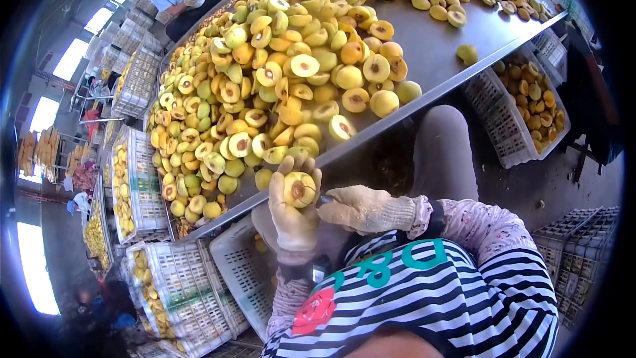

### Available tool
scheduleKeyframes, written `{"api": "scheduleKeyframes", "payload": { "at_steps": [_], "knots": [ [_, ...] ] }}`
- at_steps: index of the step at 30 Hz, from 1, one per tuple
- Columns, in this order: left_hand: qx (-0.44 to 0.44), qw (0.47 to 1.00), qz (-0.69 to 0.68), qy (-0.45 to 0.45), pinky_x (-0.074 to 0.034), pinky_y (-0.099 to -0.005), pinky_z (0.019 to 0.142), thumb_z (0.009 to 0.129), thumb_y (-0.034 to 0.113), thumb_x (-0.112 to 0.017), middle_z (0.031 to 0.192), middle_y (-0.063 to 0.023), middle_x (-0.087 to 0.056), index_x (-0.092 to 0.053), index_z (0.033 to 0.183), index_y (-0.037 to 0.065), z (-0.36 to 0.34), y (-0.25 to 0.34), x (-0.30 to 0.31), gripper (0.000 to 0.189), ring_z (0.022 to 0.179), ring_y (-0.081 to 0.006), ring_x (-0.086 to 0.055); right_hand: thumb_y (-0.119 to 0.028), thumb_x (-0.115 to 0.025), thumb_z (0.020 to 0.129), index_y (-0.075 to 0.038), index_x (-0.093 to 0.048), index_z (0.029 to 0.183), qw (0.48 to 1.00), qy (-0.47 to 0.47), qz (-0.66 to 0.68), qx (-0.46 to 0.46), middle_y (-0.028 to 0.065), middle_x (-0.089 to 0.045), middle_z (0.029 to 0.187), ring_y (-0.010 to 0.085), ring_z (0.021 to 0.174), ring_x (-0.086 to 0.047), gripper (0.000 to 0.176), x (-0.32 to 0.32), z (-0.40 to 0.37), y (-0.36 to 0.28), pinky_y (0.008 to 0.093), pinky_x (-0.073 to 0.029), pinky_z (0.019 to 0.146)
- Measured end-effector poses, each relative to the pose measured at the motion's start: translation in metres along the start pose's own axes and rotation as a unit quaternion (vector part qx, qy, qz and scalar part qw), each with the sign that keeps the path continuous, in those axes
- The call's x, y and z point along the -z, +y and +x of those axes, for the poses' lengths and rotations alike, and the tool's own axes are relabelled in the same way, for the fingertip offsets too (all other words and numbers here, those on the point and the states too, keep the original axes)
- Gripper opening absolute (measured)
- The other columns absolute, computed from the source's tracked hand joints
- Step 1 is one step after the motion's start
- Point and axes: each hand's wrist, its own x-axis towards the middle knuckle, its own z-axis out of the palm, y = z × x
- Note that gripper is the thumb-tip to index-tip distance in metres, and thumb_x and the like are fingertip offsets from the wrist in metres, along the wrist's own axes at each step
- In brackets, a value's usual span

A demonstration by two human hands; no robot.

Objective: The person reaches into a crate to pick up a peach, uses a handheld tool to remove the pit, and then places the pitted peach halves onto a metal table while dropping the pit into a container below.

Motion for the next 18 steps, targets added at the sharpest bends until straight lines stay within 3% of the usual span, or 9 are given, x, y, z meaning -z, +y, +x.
{"api": "scheduleKeyframes", "payload": {
  "at_steps": [1, 4, 7, 11, 13, 15, 17, 18],
  "knots": [
    [-0.011, 1.0, 0.009, 0.003, -0.05, -0.0434, 0.101, 0.105, 0.032, -0.05, 0.123, -0.0128, -0.063, -0.059, 0.127, 0.001, -0.001, -0.004, -0.001, 0.039, 0.114, -0.0273, -0.06, -0.042, -0.055, 0.1, -0.005, -0.063, 0.106, 0.999, 0.004, -0.034, -0.03, 0.0051, -0.061, 0.079, 0.0138, 0.063, -0.056, 0.039, -0.002, -0.001, -0.004, 0.0285, -0.046, 0.06],
    [-0.04, 0.999, 0.031, 0.01, -0.052, -0.0427, 0.097, 0.105, 0.035, -0.048, 0.117, -0.011, -0.065, -0.061, 0.125, 0.003, -0.001, -0.011, -0.01, 0.04, 0.107, -0.0252, -0.062, -0.043, -0.054, 0.1, -0.003, -0.063, 0.112, 0.993, 0.067, -0.058, 0.082, 0.0123, -0.067, 0.092, 0.0233, 0.082, -0.064, 0.042, -0.006, 0.006, 0.005, 0.0341, -0.05, 0.077],
    [-0.074, 0.995, 0.069, 0.025, -0.054, -0.0414, 0.093, 0.105, 0.036, -0.047, 0.111, -0.0096, -0.065, -0.062, 0.123, 0.003, -0.001, -0.017, -0.013, 0.04, 0.103, -0.024, -0.062, -0.044, -0.051, 0.1, -0.003, -0.062, 0.116, 0.991, 0.09, -0.076, 0.062, 0.0173, -0.069, 0.104, 0.0306, 0.1, -0.064, 0.045, -0.007, 0.013, 0.012, 0.0385, -0.047, 0.091],
    [-0.072, 0.991, 0.113, 0.018, -0.054, -0.0414, 0.091, 0.105, 0.036, -0.048, 0.107, -0.0093, -0.065, -0.062, 0.122, 0.003, 0.001, -0.018, -0.014, 0.04, 0.1, -0.0232, -0.063, -0.044, -0.049, 0.101, -0.003, -0.064, 0.115, 0.985, 0.052, -0.07, 0.149, 0.0166, -0.068, 0.099, 0.0304, 0.093, -0.064, 0.046, -0.003, 0.013, 0.02, 0.0382, -0.049, 0.087],
    [-0.046, 0.993, 0.107, -0.008, -0.055, -0.0418, 0.09, 0.105, 0.035, -0.049, 0.107, -0.0095, -0.065, -0.062, 0.123, 0.003, 0.004, -0.015, -0.014, 0.04, 0.1, -0.0234, -0.063, -0.044, -0.049, 0.101, -0.003, -0.065, 0.115, 0.999, -0.015, 0.013, 0.045, 0.0158, -0.068, 0.097, 0.0291, 0.092, -0.064, 0.046, 0.004, 0.015, 0.018, 0.0382, -0.049, 0.087],
    [-0.031, 0.993, 0.109, -0.018, -0.055, -0.0413, 0.088, 0.104, 0.033, -0.052, 0.108, -0.011, -0.066, -0.062, 0.124, 0.001, 0.007, -0.013, -0.019, 0.04, 0.098, -0.0237, -0.064, -0.043, -0.049, 0.101, -0.003, -0.065, 0.114, 0.999, -0.041, 0.022, 0.001, 0.0147, -0.068, 0.095, 0.0268, 0.09, -0.064, 0.045, 0.009, 0.017, 0.017, 0.0374, -0.05, 0.085],
    [-0.024, 0.992, 0.119, -0.014, -0.056, -0.0398, 0.084, 0.102, 0.029, -0.056, 0.109, -0.0137, -0.068, -0.063, 0.126, -0.002, 0.007, -0.01, -0.03, 0.039, 0.095, -0.0241, -0.065, -0.043, -0.049, 0.1, -0.003, -0.065, 0.113, 0.999, -0.026, -0.042, 0.016, 0.0131, -0.068, 0.092, 0.0237, 0.087, -0.065, 0.045, 0.013, 0.021, 0.02, 0.0358, -0.051, 0.081],
    [-0.026, 0.99, 0.123, -0.055, -0.055, -0.0345, 0.078, 0.101, 0.026, -0.058, 0.106, -0.0141, -0.07, -0.066, 0.123, -0.001, 0.01, -0.01, -0.024, 0.035, 0.09, -0.0238, -0.066, -0.043, -0.05, 0.1, -0.004, -0.066, 0.113, 0.995, 0.015, -0.06, 0.077, 0.0125, -0.068, 0.09, 0.0231, 0.082, -0.065, 0.044, 0.01, 0.027, 0.034, 0.035, -0.051, 0.078]
  ]
}}
